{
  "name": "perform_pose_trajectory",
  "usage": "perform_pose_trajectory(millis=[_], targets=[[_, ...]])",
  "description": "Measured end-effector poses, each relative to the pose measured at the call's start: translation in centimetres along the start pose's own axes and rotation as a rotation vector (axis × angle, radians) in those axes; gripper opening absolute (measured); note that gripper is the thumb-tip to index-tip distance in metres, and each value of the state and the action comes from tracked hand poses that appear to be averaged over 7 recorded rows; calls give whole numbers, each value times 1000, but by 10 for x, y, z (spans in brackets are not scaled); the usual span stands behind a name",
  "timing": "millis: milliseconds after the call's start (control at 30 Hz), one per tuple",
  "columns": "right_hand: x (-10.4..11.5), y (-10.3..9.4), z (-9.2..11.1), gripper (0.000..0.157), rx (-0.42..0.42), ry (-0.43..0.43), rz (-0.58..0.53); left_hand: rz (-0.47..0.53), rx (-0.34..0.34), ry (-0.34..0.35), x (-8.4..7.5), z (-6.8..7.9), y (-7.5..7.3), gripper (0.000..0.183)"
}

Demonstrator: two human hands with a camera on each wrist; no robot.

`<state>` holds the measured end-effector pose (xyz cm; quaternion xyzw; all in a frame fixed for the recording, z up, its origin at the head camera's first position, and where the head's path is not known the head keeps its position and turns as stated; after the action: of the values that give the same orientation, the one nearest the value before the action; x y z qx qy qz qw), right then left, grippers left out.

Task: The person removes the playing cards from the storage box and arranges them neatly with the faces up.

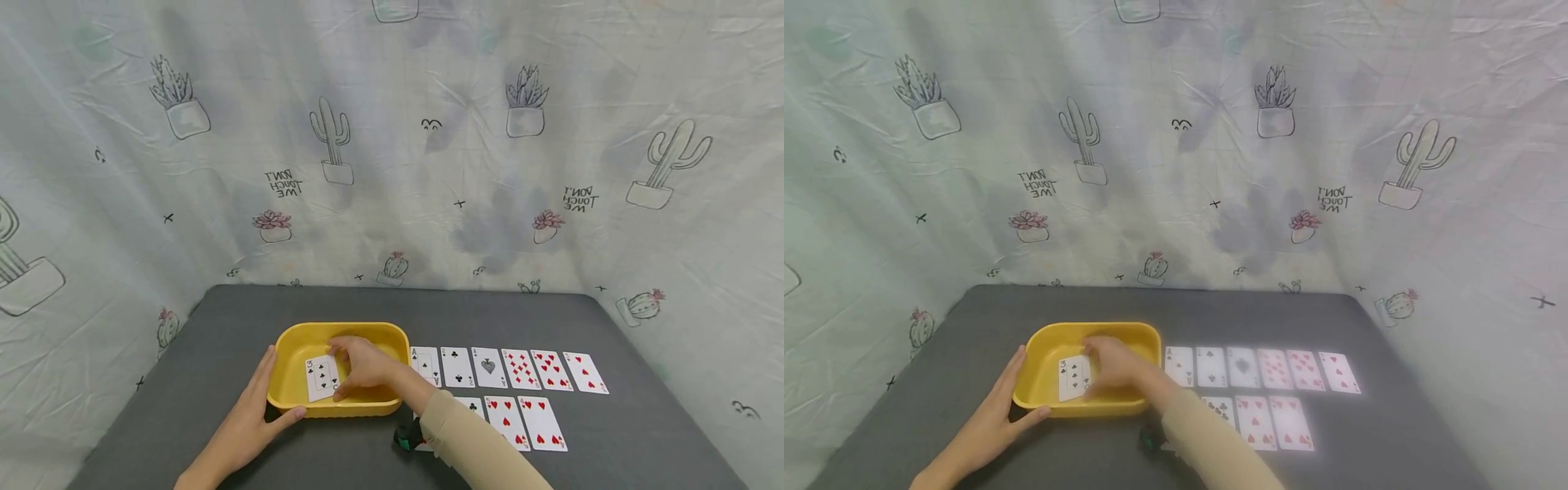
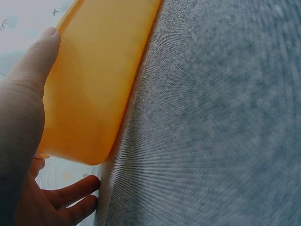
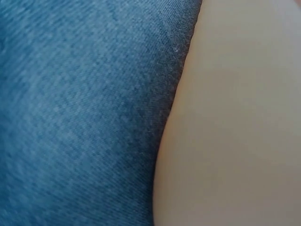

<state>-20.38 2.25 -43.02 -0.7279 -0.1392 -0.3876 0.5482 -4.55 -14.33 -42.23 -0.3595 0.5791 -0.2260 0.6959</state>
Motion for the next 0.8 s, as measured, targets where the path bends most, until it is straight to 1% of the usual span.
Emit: perform_pose_trajectory(millis=[400,600,800], targets=[[-3,2,-1,95,27,1,27,1,-6,8,1,-1,1,112],[-2,2,-1,94,31,17,24,-10,-7,4,2,-1,1,112],[1,1,-1,93,40,13,30,-14,-8,2,0,-1,1,112]])
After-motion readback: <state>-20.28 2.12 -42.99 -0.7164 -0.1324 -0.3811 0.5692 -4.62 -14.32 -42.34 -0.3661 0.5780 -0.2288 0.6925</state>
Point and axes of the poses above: each hand's wrist, its own z-axis away from the middle knuckle, its own y-axis out of the palm, x = y × z, the point moved 4 cm from there along -z, towards the middle knuckle, and after that the axes turned 10 degrees about -y, right-handed, at the moved point
